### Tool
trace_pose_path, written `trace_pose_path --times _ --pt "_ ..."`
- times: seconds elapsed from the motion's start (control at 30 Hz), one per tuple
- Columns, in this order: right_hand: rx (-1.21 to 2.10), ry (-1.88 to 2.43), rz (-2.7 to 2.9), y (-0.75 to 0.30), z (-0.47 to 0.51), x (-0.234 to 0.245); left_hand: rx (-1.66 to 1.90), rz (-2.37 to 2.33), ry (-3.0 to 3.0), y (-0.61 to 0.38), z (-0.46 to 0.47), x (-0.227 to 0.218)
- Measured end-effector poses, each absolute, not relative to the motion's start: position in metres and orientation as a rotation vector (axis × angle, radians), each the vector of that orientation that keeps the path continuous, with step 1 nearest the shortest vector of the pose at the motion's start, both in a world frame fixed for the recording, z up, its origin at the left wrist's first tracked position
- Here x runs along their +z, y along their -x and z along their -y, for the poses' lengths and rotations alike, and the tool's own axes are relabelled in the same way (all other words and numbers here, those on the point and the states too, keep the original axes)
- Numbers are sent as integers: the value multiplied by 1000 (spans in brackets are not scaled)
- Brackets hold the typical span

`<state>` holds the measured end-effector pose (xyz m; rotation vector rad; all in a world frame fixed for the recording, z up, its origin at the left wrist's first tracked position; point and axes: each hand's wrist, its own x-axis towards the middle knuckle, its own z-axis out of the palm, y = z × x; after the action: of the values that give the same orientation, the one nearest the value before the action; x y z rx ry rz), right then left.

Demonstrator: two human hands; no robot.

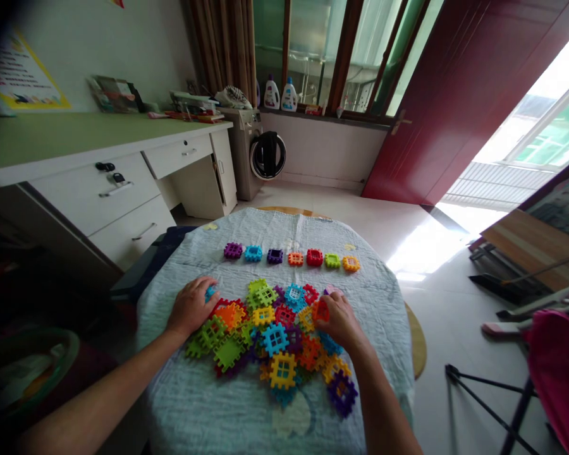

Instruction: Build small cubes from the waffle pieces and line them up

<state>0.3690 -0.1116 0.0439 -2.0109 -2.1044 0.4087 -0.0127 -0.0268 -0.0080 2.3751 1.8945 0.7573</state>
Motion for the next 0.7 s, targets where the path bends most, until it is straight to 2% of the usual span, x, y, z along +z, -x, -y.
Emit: trace_pose_path --times 0.4,0.7 --pt "319 2032 2165 -366 106 38 776 -1886 -2373 13 26 -8" --pt "321 2168 2206 -356 92 61 812 -1876 -2370 12 28 -7"
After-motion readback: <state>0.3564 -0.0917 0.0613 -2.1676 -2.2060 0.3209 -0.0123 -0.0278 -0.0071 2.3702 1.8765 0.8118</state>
